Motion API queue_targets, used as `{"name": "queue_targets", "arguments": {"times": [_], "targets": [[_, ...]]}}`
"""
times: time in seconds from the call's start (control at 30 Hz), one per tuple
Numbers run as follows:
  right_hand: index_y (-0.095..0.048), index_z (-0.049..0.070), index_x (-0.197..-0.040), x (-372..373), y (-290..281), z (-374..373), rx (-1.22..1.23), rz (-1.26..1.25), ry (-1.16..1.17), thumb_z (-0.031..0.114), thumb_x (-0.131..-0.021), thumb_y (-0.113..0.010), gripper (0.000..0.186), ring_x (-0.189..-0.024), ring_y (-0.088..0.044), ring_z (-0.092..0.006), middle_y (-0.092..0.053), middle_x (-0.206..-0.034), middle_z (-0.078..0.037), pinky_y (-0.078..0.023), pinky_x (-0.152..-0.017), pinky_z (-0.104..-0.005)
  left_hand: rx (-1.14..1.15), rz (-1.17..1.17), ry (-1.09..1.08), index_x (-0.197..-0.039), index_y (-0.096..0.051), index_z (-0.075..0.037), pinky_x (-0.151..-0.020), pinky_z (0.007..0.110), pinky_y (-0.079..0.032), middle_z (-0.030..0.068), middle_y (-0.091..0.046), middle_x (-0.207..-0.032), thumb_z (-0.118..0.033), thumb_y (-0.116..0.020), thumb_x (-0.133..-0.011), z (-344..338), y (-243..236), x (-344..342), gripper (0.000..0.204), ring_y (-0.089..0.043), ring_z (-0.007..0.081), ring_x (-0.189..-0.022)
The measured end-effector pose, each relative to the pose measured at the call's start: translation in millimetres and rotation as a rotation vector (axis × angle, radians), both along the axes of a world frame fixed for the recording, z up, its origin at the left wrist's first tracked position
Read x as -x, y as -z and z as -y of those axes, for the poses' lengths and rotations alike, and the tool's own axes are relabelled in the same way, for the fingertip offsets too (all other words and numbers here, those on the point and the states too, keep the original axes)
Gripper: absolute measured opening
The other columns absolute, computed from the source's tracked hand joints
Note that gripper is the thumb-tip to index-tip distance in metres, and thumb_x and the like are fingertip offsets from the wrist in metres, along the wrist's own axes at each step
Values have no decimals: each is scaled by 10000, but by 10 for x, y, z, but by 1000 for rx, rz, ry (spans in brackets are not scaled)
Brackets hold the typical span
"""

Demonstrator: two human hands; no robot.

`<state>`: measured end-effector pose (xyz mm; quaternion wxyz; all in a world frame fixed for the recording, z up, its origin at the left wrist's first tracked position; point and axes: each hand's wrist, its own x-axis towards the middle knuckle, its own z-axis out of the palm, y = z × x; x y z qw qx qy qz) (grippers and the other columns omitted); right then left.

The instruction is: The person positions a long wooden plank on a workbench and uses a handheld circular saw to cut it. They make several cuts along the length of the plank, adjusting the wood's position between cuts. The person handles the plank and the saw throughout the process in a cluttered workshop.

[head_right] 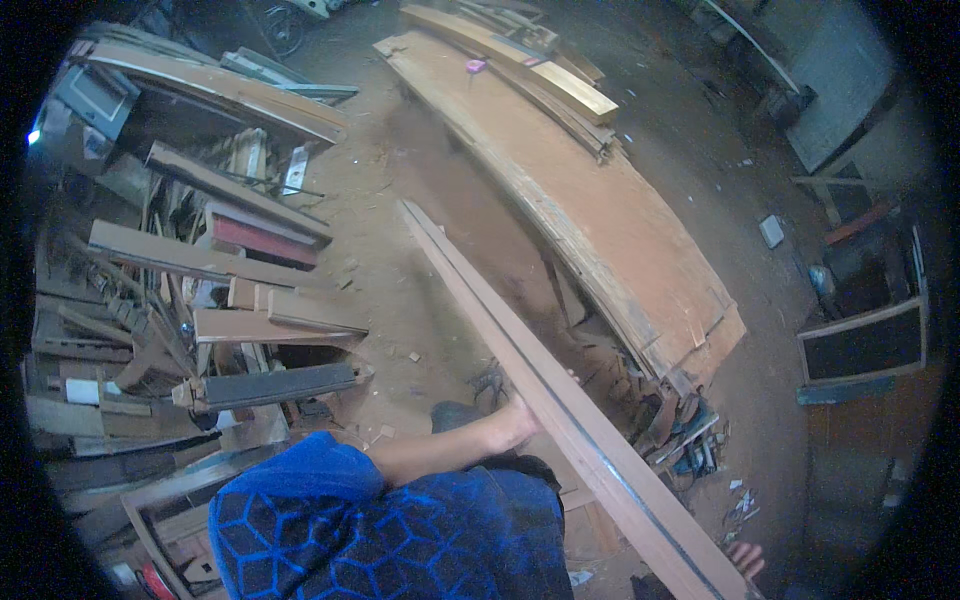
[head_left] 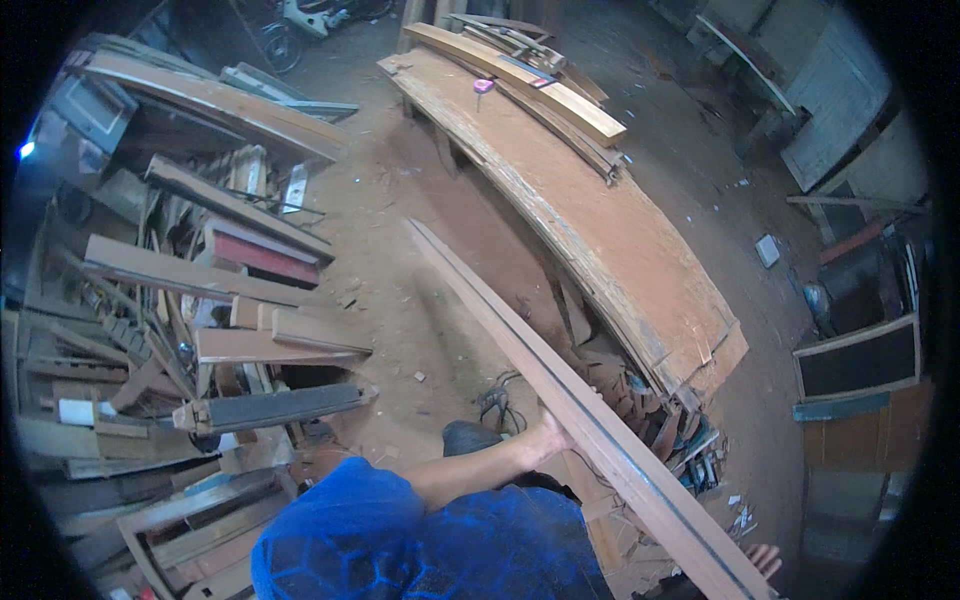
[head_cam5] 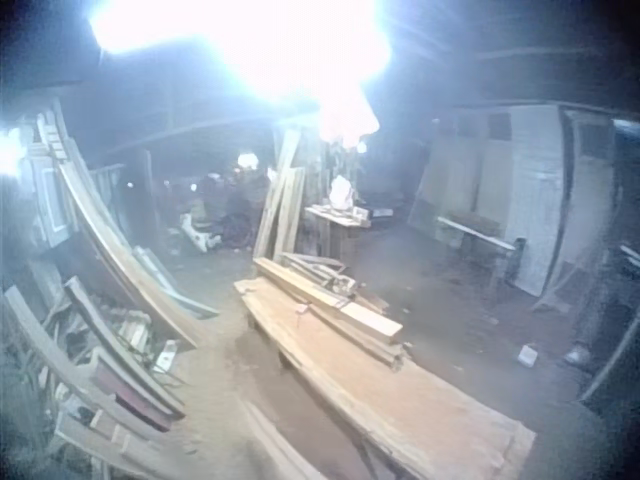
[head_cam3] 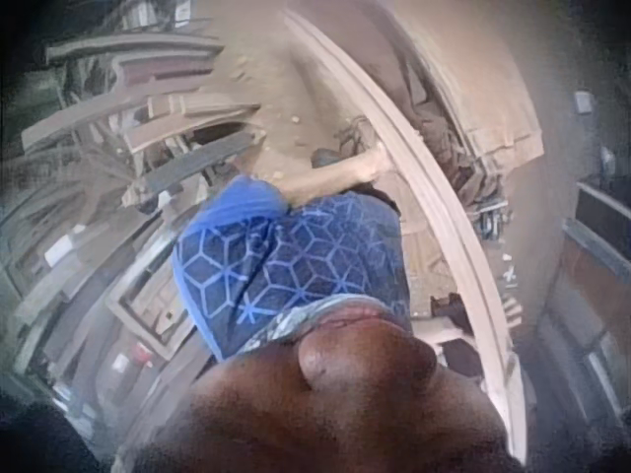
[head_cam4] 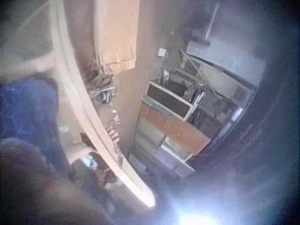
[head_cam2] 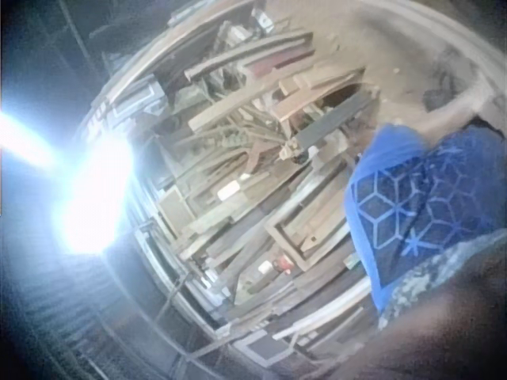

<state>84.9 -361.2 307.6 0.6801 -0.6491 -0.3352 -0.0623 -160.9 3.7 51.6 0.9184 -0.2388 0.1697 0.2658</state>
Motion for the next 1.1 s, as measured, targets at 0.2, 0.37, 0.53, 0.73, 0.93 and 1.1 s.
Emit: {"name": "queue_targets", "arguments": {"times": [0.2,0.37,0.53,0.73,0.93,1.1], "targets": [[-702,127,-1250,-912,-683,-569,-213,-411,-965,348,-1024,-592,335,-1066,-613,-294,-685,-1161,-108,-455,-982,-463,-88,-174,12,-1238,-692,-90,-1065,583,-496,184,-706,-1257,-574,-492,-1009,197,117,-172,572,-643,384,-1201],[-688,139,-1264,-1113,-1072,-1279,-131,-414,-1199,373,-1036,-571,347,-1086,-597,-278,-678,-1164,-92,-435,-1015,-465,-917,-574,61,-1305,-638,-66,-1060,526,-510,196,-695,-1282,-548,-436,-1057,55,118,80,578,-652,342,-1196],[-662,130,-1286,-873,-1241,-2234,-196,-316,-1174,369,-1027,-588,360,-1102,-592,-283,-663,-1189,-101,-433,-1024,-465,-880,-1110,217,-1413,-543,-15,-1131,513,-442,205,-636,-1369,-568,-595,-998,-664,335,720,693,-578,357,-1307],[-630,120,-1312,-477,-1546,-3510,-226,-191,-1155,364,-1016,-609,384,-1122,-587,-289,-645,-1218,-111,-432,-1035,-464,-1930,-1963,-199,-1401,-528,-1,-1154,539,-391,239,-516,-1470,-646,-730,-865,-1860,49,1406,862,-451,418,-1414],[-599,109,-1339,347,-1439,-5173,-243,-102,-1068,359,-1005,-630,418,-1141,-581,-294,-626,-1247,-122,-431,-1046,-464,-1938,-1545,-235,-1160,-656,-33,-1014,493,-472,175,-672,-1170,-759,-756,-722,-3085,237,1725,853,-608,407,-1149],[-572,101,-1361,1328,-1085,-6720,-165,-53,-959,354,-996,-647,451,-1157,-577,-299,-611,-1271,-130,-430,-1055,-464,-1949,-1445,-344,-1033,-673,-41,-886,476,-494,159,-672,-1014,-799,-759,-660,-3777,66,1829,848,-631,386,-999]]}}
